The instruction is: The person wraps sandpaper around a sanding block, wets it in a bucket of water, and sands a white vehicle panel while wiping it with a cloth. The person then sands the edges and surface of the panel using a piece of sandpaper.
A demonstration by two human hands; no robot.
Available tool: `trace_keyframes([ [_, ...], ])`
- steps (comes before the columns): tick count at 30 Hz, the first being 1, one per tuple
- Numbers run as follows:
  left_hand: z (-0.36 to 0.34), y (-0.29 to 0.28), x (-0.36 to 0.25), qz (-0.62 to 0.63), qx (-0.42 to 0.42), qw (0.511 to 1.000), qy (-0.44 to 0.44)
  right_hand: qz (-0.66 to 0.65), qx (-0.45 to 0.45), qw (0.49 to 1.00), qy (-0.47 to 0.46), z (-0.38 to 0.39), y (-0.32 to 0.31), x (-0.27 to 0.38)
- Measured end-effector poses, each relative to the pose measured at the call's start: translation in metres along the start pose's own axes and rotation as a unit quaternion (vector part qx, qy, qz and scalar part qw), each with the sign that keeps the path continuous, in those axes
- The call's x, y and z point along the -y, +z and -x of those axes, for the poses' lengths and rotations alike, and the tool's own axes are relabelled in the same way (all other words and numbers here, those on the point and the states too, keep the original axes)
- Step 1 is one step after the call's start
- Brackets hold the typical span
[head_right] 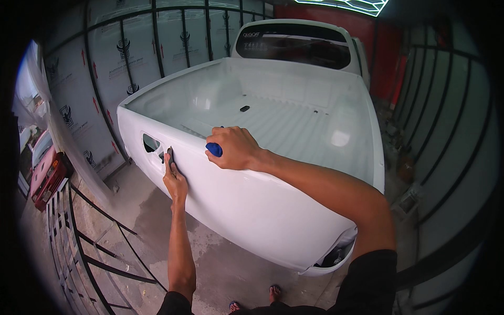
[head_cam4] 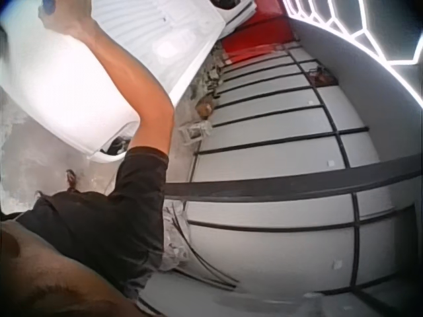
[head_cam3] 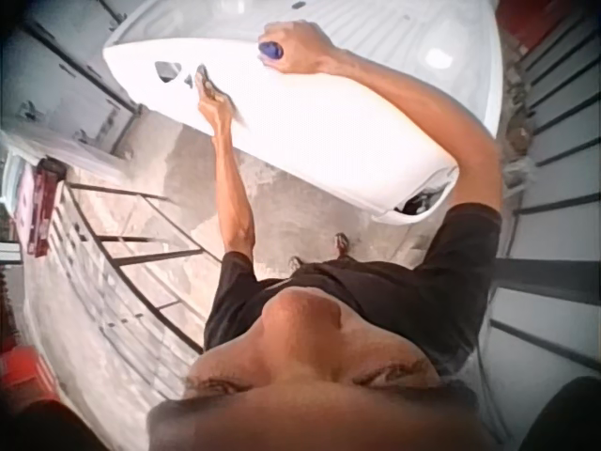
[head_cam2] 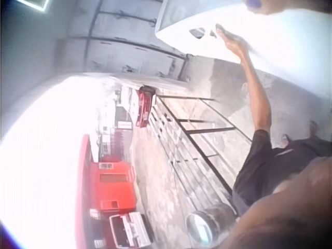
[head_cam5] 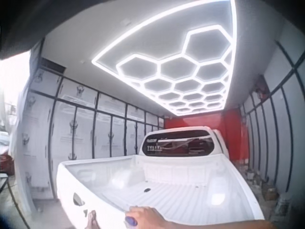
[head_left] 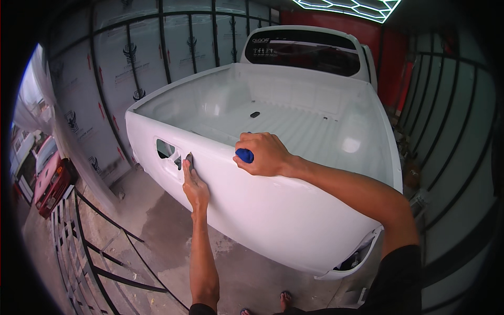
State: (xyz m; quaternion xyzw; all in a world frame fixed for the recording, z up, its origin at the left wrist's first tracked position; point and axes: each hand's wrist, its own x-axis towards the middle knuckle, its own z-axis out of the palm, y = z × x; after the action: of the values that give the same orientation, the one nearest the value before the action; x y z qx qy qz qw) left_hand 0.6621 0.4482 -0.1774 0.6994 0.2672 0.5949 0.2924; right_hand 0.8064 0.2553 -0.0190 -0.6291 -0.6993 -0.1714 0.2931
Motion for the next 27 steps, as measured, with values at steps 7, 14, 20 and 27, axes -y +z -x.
trace_keyframes([
  [7,0.074,0.03,-0.02,-0.023,-0.035,0.99,0.134,0.016,-0.008,1.0,0.006,0.001,-0.005,-0.004],
  [14,0.019,0.007,-0.01,-0.007,0.006,1.0,0.025,0.008,-0.003,1.0,0.012,0.0,-0.003,0.001],
  [20,0.038,0.008,-0.002,-0.058,-0.029,0.99,0.122,0.0,-0.005,1.0,0.007,-0.001,0.002,0.003],
  [27,0.083,0.03,-0.027,-0.027,-0.031,0.991,0.131,0.019,-0.001,1.0,0.023,0.005,-0.007,-0.003],
])
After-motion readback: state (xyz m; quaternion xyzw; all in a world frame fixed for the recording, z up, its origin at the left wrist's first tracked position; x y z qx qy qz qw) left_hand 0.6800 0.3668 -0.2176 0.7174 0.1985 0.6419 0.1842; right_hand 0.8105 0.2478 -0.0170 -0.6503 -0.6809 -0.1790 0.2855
